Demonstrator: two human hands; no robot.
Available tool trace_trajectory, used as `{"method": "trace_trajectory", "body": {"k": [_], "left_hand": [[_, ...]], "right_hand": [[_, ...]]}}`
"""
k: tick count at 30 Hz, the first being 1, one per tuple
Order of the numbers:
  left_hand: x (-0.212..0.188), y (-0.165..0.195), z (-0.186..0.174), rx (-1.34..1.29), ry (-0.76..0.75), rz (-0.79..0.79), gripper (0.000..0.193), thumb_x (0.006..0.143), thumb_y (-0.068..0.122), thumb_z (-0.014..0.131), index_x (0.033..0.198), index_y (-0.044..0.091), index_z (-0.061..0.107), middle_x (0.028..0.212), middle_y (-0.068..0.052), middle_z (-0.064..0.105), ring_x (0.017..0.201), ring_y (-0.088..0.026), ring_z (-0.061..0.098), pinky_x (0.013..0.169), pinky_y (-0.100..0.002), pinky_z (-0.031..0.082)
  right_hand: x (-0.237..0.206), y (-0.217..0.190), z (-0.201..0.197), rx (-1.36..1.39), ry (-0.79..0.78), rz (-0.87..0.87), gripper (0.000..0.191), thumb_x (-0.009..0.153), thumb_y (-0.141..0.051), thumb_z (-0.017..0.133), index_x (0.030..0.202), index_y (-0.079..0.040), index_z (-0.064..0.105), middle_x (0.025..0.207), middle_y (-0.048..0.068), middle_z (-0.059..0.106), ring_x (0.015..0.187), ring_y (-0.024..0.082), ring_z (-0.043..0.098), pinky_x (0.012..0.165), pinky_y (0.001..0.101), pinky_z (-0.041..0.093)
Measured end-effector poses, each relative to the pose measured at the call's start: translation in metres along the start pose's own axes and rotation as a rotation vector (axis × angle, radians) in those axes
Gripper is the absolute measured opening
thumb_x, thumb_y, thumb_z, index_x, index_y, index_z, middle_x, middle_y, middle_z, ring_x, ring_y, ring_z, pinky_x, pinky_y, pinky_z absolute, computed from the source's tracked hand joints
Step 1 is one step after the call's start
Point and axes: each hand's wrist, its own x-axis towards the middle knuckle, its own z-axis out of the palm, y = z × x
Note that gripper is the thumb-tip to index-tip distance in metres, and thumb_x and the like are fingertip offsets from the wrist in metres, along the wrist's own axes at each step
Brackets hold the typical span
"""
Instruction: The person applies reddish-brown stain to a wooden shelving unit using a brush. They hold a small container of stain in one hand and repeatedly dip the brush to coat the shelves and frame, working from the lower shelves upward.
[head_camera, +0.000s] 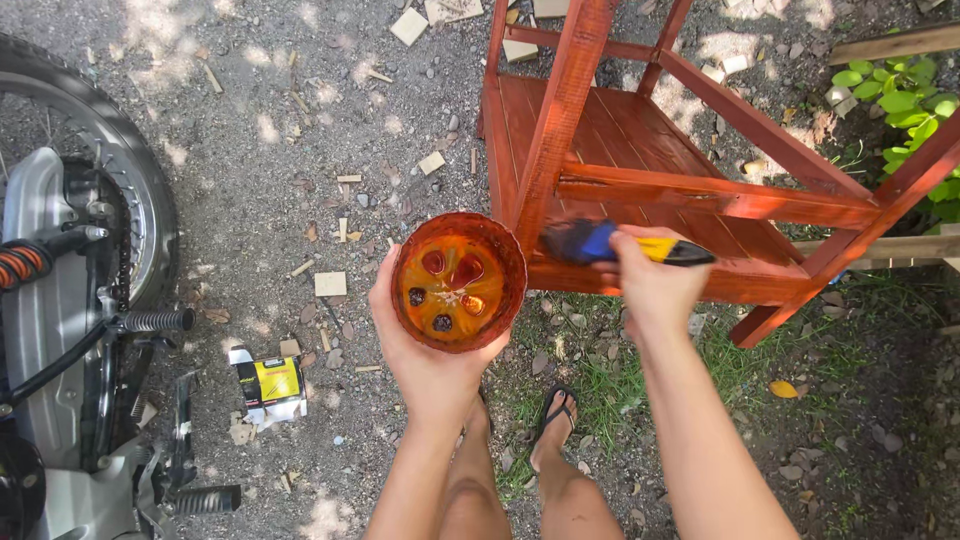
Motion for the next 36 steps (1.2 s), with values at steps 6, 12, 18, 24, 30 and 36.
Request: {"method": "trace_trajectory", "body": {"k": [6, 12, 18, 24, 30, 36], "left_hand": [[-0.005, -0.003, 0.004, -0.074, -0.005, -0.044, 0.114, 0.06, 0.003, 0.096, 0.154, 0.005, 0.033, 0.148, -0.013, 0.05, 0.139, -0.025, 0.056, 0.119, -0.04, 0.05], [-0.001, -0.005, 0.008, 0.062, 0.023, 0.012, 0.115, 0.061, 0.002, 0.096, 0.155, 0.005, 0.031, 0.15, -0.015, 0.049, 0.14, -0.027, 0.054, 0.121, -0.041, 0.046], [-0.012, 0.0, 0.026, -0.06, 0.019, -0.063, 0.114, 0.064, 0.004, 0.094, 0.157, 0.005, 0.029, 0.151, -0.014, 0.048, 0.142, -0.027, 0.053, 0.121, -0.042, 0.048], [-0.024, 0.004, 0.049, 0.031, 0.019, -0.01, 0.114, 0.065, 0.005, 0.096, 0.158, 0.004, 0.029, 0.153, -0.015, 0.047, 0.144, -0.028, 0.052, 0.124, -0.043, 0.045], [-0.032, 0.008, 0.066, 0.071, 0.072, -0.021, 0.115, 0.064, 0.008, 0.096, 0.158, 0.004, 0.029, 0.152, -0.014, 0.046, 0.143, -0.027, 0.051, 0.124, -0.043, 0.044], [-0.038, 0.015, 0.074, 0.142, 0.083, 0.018, 0.116, 0.064, 0.007, 0.097, 0.158, 0.004, 0.029, 0.153, -0.015, 0.045, 0.144, -0.027, 0.05, 0.126, -0.043, 0.043]], "right_hand": [[-0.008, -0.005, -0.001, -0.259, -0.133, -0.225, 0.005, 0.091, -0.001, 0.075, 0.094, 0.002, 0.073, 0.083, 0.011, 0.074, 0.064, 0.014, 0.072, 0.053, 0.0255, 0.057], [-0.015, -0.007, 0.017, -0.008, -0.034, -0.174, 0.007, 0.09, -0.002, 0.074, 0.094, 0.002, 0.07, 0.083, 0.009, 0.073, 0.061, 0.014, 0.071, 0.053, 0.026, 0.06], [0.0, 0.022, -0.014, -0.034, -0.117, -0.055, 0.006, 0.088, -0.002, 0.073, 0.093, 0.001, 0.071, 0.081, 0.01, 0.074, 0.061, 0.015, 0.073, 0.053, 0.0269, 0.061], [0.045, -0.003, -0.148, -0.214, 0.131, -0.173, 0.009, 0.095, 0.001, 0.074, 0.093, 0.004, 0.065, 0.088, 0.012, 0.072, 0.065, 0.017, 0.071, 0.057, 0.0296, 0.062], [0.073, -0.019, -0.165, -0.165, 0.181, -0.058, 0.008, 0.093, 0.001, 0.071, 0.093, 0.002, 0.063, 0.086, 0.013, 0.072, 0.061, 0.021, 0.072, 0.05, 0.0309, 0.061], [0.046, 0.016, -0.024, -0.054, -0.188, 0.09, 0.007, 0.086, -0.004, 0.075, 0.091, -0.002, 0.072, 0.08, 0.009, 0.075, 0.058, 0.018, 0.073, 0.044, 0.0263, 0.055]]}}
